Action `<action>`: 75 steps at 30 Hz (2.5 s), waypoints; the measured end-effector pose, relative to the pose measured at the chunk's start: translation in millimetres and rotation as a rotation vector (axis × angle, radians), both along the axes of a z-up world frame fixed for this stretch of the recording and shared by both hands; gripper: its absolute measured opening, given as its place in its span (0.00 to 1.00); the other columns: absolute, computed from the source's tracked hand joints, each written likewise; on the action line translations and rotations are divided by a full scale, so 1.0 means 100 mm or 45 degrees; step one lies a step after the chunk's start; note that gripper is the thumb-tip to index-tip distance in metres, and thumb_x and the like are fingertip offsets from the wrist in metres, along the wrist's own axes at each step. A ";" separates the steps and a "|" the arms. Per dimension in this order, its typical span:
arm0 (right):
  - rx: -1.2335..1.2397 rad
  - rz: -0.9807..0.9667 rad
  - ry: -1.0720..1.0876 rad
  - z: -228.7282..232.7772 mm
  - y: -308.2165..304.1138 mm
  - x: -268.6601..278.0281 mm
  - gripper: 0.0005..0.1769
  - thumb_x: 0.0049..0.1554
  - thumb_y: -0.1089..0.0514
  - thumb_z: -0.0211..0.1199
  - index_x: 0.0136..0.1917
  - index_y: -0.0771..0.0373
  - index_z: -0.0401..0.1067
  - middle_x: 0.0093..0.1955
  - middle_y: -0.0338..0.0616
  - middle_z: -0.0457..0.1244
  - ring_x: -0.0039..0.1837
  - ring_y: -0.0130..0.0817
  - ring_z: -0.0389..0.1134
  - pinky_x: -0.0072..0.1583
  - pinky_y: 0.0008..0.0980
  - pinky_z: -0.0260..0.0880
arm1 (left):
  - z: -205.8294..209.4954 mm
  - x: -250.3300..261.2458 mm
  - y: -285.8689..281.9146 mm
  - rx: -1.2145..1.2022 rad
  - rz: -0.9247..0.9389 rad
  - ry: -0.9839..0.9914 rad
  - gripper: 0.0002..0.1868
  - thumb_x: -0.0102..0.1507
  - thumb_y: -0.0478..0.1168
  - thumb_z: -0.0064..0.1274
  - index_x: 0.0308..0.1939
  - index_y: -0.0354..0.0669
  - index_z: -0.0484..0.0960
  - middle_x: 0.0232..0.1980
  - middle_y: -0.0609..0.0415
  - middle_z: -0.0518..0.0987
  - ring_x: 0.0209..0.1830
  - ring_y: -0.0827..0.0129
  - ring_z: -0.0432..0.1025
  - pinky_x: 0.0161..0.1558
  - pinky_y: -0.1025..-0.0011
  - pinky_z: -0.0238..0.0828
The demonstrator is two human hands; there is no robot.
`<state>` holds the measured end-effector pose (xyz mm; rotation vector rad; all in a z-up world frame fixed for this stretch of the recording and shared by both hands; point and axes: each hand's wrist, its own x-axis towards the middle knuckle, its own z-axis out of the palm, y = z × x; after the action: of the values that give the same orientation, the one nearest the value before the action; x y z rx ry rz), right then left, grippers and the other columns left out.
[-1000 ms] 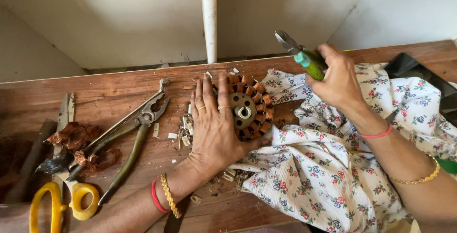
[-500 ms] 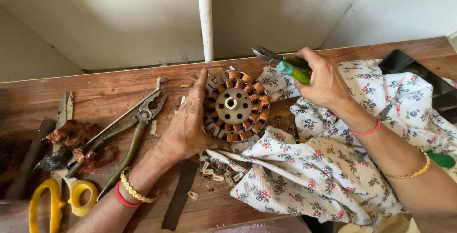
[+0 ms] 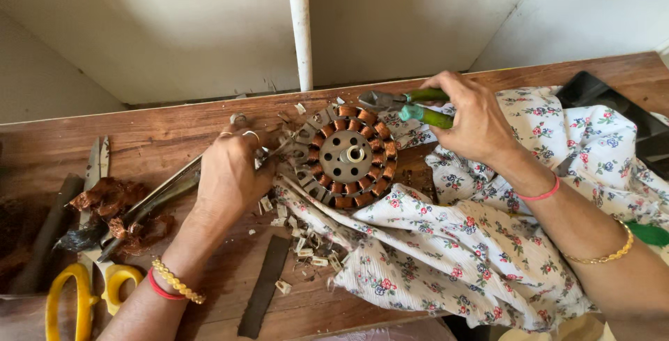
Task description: The person uses pliers and a screwdriver to remove copper windings from a circular metal rotor. They repeatedly cut and pull the wires from the slots, rotating the rotor to access different sections.
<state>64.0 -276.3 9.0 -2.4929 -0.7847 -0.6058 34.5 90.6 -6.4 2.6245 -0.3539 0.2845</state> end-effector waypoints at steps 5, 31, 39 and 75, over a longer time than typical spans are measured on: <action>0.168 -0.065 -0.230 0.07 -0.06 -0.13 0.24 0.51 0.67 0.71 0.60 0.65 0.67 0.53 0.49 0.66 0.55 0.42 0.72 0.58 0.42 0.71 | 0.28 -0.22 -0.23 0.100 -0.204 -0.579 0.31 0.51 0.38 0.65 0.59 0.37 0.79 0.61 0.38 0.78 0.68 0.35 0.70 0.64 0.47 0.72; -0.031 -0.228 -0.211 0.41 -0.24 -0.13 0.17 0.52 0.67 0.72 0.55 0.62 0.73 0.47 0.45 0.66 0.47 0.34 0.69 0.48 0.34 0.69 | 0.26 -0.12 -1.28 -1.696 -0.688 -0.126 0.33 0.80 0.55 0.33 0.23 0.44 0.58 0.21 0.64 0.57 0.22 0.82 0.48 0.28 0.73 0.43; -0.725 -0.144 -0.306 0.32 -0.21 -0.01 0.28 0.32 0.61 0.76 0.49 0.54 0.77 0.41 0.35 0.63 0.48 0.37 0.65 0.50 0.40 0.66 | 0.20 -0.04 -1.24 -1.665 -0.609 -0.044 0.30 0.78 0.55 0.33 0.24 0.44 0.57 0.24 0.65 0.56 0.24 0.80 0.47 0.27 0.73 0.42; -0.487 -0.239 -0.350 0.26 0.00 -0.09 0.29 0.36 0.60 0.79 0.52 0.59 0.74 0.45 0.41 0.64 0.51 0.38 0.64 0.49 0.41 0.65 | 0.18 -0.15 -1.15 -1.334 -0.812 0.199 0.32 0.78 0.53 0.34 0.22 0.41 0.59 0.22 0.65 0.57 0.23 0.79 0.49 0.26 0.72 0.48</action>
<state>54.9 -276.6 34.6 -2.8949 -0.8356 -0.9587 20.0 -24.2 11.8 1.4075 -0.7186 0.0160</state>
